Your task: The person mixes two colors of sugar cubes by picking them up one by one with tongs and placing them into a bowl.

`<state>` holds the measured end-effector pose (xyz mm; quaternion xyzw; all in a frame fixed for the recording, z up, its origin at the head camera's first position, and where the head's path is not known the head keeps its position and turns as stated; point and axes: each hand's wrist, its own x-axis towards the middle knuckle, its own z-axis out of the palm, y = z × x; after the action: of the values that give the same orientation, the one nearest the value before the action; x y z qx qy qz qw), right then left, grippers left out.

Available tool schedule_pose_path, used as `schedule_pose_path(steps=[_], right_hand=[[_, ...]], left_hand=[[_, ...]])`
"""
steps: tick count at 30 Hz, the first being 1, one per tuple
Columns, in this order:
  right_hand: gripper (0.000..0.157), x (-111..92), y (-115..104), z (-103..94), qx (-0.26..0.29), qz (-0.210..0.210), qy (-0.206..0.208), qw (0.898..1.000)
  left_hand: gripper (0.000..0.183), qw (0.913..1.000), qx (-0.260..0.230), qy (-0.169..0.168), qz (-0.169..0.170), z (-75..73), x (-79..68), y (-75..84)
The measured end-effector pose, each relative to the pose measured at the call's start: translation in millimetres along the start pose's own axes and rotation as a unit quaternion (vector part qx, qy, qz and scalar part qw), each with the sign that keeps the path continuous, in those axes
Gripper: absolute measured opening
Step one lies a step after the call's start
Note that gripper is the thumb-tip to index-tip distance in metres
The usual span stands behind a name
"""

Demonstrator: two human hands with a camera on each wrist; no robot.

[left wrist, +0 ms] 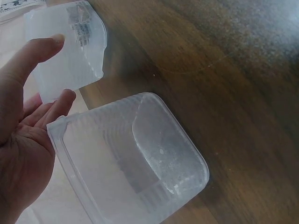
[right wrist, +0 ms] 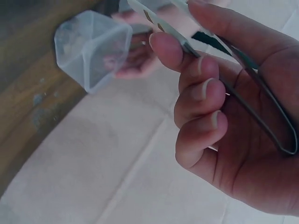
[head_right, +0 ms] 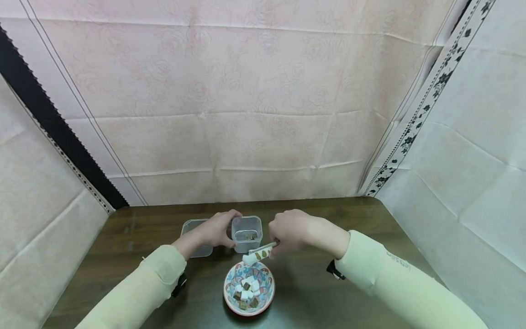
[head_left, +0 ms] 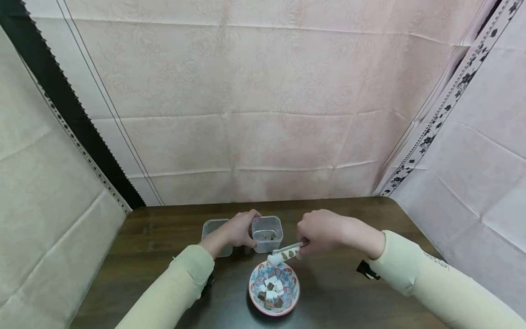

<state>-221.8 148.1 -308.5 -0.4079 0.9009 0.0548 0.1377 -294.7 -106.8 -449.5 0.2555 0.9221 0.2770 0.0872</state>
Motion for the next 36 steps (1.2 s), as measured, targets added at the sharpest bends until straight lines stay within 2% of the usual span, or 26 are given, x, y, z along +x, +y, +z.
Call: schedule_pose_path(steps=[9,17,24,28,36], right_hand=[[0.055,5,-8,22.1,-0.007,0.012,-0.022,1.0],[0.052,11,-9,30.4,-0.007,0.026,-0.036,0.999],[0.058,5,-3,18.6,0.018,0.017,-0.012,1.0],[0.054,4,4,7.1,0.024,0.023,0.008,0.999],[0.062,25,20,-7.5,0.009,0.063,0.026,0.998]], left_hand=[[0.08,1.0,0.002,0.0,0.005,-0.6,0.3,-0.2],[0.081,1.0,0.003,-0.001,0.006,-0.7,-0.4,-0.6],[0.08,0.9999,0.005,0.004,0.01,-0.9,-0.7,1.1],[0.079,0.9999,0.005,0.005,0.01,-1.1,-1.6,1.5],[0.08,1.0,0.001,0.0,0.002,-0.1,-2.0,0.2]])
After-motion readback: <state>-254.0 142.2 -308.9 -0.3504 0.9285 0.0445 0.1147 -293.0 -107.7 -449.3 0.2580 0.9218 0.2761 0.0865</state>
